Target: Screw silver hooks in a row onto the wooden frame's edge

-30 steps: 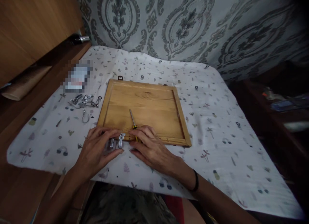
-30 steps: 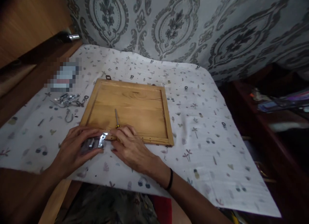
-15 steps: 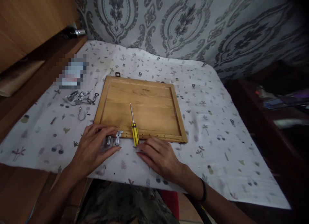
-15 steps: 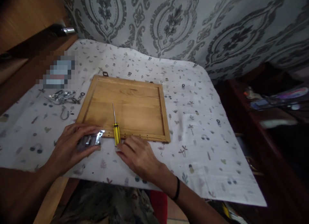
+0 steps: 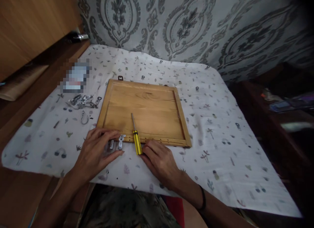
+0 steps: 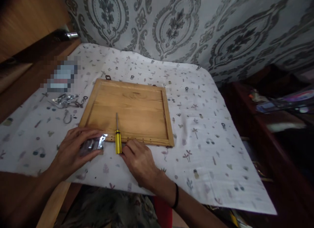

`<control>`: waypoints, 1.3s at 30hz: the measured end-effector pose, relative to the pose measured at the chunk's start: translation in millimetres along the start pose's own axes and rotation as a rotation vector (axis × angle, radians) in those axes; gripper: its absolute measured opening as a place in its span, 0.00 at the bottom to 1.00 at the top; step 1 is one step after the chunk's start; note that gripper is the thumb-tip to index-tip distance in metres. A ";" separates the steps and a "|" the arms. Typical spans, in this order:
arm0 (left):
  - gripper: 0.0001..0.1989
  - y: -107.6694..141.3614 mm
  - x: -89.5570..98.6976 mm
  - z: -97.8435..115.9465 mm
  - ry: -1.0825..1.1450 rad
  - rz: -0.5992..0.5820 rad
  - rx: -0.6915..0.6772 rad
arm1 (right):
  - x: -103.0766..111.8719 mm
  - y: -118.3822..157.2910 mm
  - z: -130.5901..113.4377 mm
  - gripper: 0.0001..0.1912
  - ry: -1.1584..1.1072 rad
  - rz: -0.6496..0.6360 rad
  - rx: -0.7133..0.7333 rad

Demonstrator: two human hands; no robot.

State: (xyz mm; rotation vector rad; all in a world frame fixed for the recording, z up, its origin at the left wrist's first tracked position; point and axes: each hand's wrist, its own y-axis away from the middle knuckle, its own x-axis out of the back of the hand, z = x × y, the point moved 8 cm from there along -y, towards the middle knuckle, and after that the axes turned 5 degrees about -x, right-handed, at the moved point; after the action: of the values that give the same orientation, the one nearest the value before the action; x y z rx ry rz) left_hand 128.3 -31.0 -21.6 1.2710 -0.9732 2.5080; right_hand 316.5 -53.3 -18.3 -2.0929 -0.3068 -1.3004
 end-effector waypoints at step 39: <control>0.20 -1.7 1.1 8.7 -0.067 0.015 -0.070 | 14.0 -52.8 2.3 0.08 -0.487 -0.030 -0.076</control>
State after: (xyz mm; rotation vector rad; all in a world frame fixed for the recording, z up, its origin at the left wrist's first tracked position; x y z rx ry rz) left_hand 134.1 -35.2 -16.3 1.3398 -1.0793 2.4332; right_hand 298.1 -13.4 14.3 -2.4617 -0.5027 -0.8106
